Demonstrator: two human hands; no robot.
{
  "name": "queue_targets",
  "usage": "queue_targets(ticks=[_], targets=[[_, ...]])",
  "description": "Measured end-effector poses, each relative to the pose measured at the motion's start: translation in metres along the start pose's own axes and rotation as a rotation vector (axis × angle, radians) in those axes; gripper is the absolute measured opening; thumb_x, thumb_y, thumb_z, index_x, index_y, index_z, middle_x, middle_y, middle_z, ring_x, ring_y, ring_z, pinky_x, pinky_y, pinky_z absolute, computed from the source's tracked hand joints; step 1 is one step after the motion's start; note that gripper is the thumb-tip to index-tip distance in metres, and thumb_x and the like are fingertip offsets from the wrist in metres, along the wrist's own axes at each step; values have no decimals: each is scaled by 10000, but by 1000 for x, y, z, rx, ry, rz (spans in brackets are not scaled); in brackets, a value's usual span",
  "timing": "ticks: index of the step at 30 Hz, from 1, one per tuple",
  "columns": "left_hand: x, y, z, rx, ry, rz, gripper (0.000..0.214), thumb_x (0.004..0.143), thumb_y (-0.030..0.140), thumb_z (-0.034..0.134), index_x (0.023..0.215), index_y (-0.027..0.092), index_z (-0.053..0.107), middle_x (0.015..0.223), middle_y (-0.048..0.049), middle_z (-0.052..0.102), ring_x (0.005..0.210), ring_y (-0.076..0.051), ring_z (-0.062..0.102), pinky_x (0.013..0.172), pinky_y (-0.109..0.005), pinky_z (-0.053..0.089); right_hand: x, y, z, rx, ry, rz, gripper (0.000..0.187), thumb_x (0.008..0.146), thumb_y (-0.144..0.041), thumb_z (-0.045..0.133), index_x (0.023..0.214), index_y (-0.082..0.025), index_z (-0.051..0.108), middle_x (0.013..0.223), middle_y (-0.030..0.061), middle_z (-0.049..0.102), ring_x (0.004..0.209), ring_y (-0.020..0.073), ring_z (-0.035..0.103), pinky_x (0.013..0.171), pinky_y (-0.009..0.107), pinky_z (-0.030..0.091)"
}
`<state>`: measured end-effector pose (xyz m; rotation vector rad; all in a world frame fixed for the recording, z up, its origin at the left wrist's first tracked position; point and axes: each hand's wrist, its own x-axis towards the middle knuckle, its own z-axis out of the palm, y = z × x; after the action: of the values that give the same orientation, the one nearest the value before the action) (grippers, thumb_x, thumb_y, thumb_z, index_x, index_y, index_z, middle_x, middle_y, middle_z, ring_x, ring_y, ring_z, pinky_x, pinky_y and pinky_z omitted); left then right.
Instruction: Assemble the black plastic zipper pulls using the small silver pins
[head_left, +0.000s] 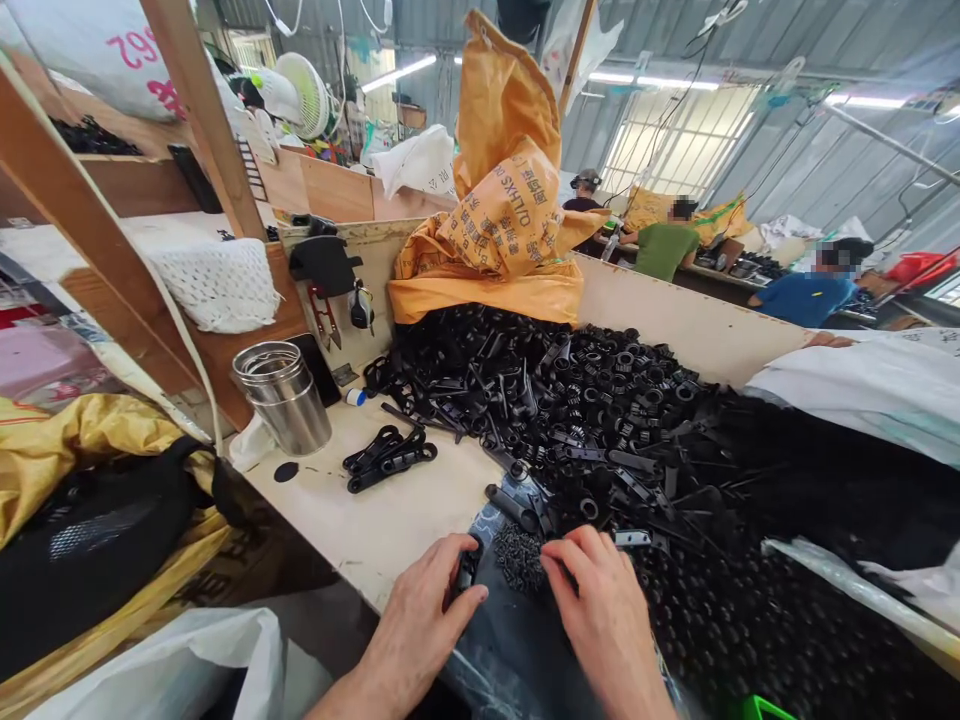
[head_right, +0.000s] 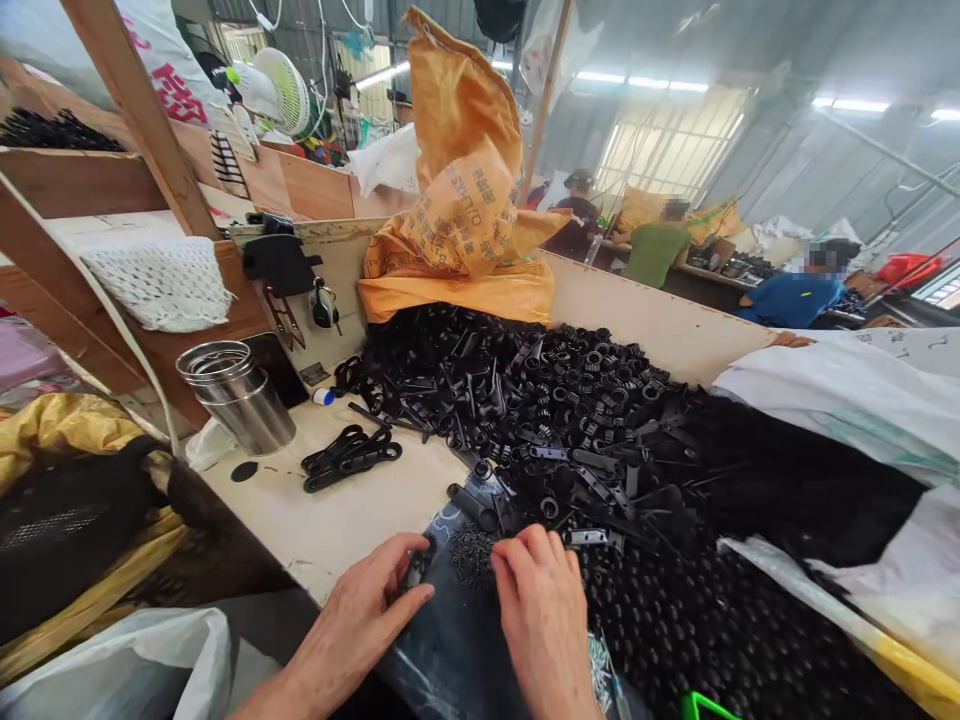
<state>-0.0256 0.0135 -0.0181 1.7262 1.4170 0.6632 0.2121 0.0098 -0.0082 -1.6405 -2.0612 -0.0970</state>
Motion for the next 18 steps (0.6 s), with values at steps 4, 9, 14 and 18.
queue_targets(ticks=[4, 9, 14, 18], targets=[[0, 0, 4, 44, 52, 106, 132, 1008, 300, 512, 1064, 259, 624, 983, -16, 605, 813, -188, 641, 749, -290, 493, -29, -25, -1, 2, -49, -96, 385, 1111, -367, 363, 875, -272, 652, 834, 15, 631, 755, 201, 560, 693, 347, 336], [-2, -5, 2, 143, 149, 219, 250, 1049, 282, 417, 1093, 267, 663, 1005, -41, 606, 855, -189, 667, 752, -283, 508, -33, -42, 11, 27, -21, -91, 410, 1120, -362, 322, 875, -262, 635, 796, 17, 623, 727, 202, 559, 681, 347, 327], [-24, -11, 0, 38, 247, 196, 271, 1037, 347, 474, 1031, 263, 732, 951, -59, 686, 865, -198, 683, 811, -276, 505, -32, -39, 14, 43, 40, -174, 335, 1102, -334, 401, 863, -260, 624, 755, 3, 628, 692, 191, 574, 671, 332, 352], [-45, -23, 21, -171, -159, 22, 380, 984, 530, 547, 965, 245, 797, 771, -41, 741, 661, -167, 633, 616, -234, 445, -53, -40, 19, 154, 149, -230, 117, 1016, -312, 603, 911, -284, 648, 701, -27, 650, 632, 179, 572, 643, 318, 357]])
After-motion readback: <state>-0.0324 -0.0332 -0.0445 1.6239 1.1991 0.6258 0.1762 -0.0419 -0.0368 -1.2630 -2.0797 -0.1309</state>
